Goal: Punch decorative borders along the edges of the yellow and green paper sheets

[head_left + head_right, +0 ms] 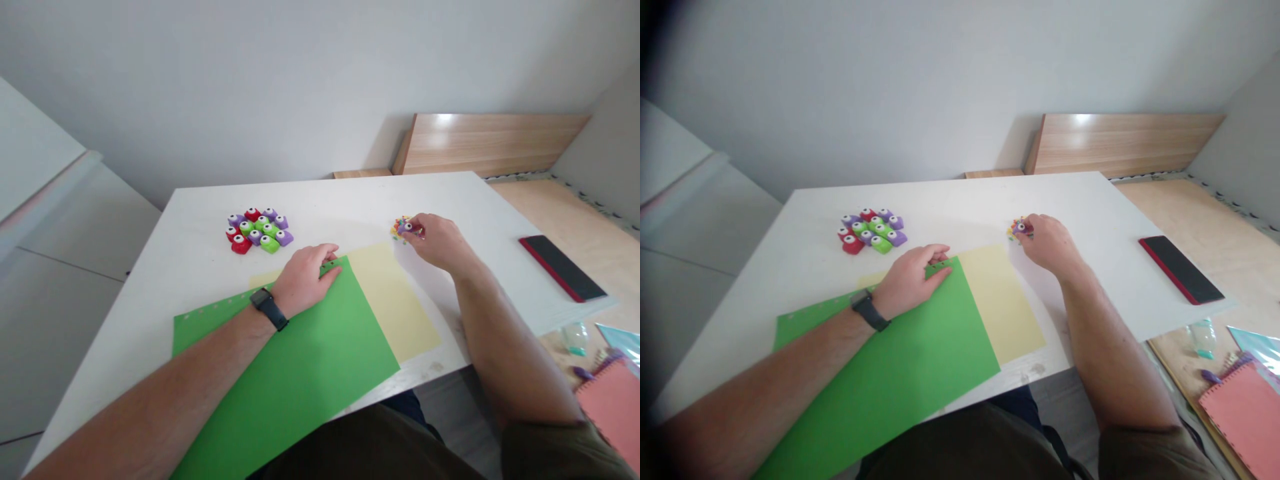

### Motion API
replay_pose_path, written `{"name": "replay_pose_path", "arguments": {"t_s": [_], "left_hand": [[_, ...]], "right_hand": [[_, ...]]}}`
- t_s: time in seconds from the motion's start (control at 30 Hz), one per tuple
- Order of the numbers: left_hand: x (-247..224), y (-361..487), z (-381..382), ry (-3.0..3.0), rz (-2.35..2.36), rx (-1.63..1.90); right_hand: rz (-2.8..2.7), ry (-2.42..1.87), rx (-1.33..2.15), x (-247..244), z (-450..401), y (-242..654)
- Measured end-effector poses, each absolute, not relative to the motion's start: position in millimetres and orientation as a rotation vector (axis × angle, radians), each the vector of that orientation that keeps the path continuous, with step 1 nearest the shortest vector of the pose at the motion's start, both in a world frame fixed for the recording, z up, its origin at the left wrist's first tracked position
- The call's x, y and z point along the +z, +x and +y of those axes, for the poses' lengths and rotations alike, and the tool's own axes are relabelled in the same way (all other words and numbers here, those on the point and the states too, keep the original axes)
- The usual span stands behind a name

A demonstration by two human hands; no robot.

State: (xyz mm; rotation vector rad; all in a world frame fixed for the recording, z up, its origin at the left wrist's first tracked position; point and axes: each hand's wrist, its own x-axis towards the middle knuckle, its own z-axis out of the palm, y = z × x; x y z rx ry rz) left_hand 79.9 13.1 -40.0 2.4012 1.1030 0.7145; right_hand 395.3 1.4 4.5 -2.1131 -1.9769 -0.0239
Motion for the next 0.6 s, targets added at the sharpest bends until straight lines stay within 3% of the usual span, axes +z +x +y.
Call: {"name": "replay_pose_path", "arguments": {"t_s": [0.3,0.6], "left_hand": [[-39,79,12,2.397,1.109,0.709],[-39,79,12,2.394,1.098,0.711]], "right_hand": [[-1.792,-2.235,0.067,23,-8,409],[-2.100,-2.361,0.124,19,-4,414]]}}
